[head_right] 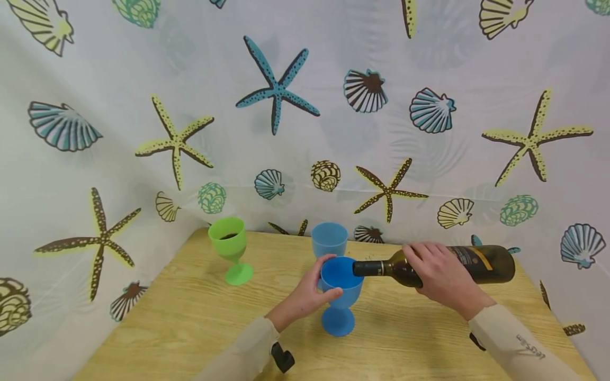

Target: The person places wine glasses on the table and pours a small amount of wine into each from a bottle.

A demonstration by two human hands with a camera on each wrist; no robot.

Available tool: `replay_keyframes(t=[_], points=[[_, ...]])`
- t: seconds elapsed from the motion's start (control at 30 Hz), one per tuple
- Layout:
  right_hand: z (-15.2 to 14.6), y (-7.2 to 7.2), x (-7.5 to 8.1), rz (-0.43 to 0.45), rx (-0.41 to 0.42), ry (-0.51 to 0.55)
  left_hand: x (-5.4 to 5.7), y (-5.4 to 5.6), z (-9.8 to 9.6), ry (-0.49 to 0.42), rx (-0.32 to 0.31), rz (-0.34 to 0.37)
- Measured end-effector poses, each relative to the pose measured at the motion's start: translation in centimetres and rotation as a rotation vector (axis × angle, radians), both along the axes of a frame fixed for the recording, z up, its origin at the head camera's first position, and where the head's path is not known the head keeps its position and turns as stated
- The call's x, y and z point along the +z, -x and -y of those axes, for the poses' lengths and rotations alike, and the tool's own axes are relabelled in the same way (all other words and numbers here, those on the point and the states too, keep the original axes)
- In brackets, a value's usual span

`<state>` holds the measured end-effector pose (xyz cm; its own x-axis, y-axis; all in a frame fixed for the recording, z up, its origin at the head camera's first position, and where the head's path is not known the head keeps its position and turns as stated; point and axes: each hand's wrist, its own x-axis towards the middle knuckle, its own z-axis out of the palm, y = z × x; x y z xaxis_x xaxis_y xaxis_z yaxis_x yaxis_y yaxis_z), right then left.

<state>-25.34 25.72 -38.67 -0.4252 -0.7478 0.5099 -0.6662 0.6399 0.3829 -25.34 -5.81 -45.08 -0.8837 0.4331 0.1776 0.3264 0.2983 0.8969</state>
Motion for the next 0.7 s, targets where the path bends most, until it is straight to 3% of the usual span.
replay_keyframes(t=[0.7], points=[[0.04, 0.05, 0.86, -0.015, -0.006, -0.044, 0.04, 0.11, 0.19, 0.006, -0.023, -0.016]])
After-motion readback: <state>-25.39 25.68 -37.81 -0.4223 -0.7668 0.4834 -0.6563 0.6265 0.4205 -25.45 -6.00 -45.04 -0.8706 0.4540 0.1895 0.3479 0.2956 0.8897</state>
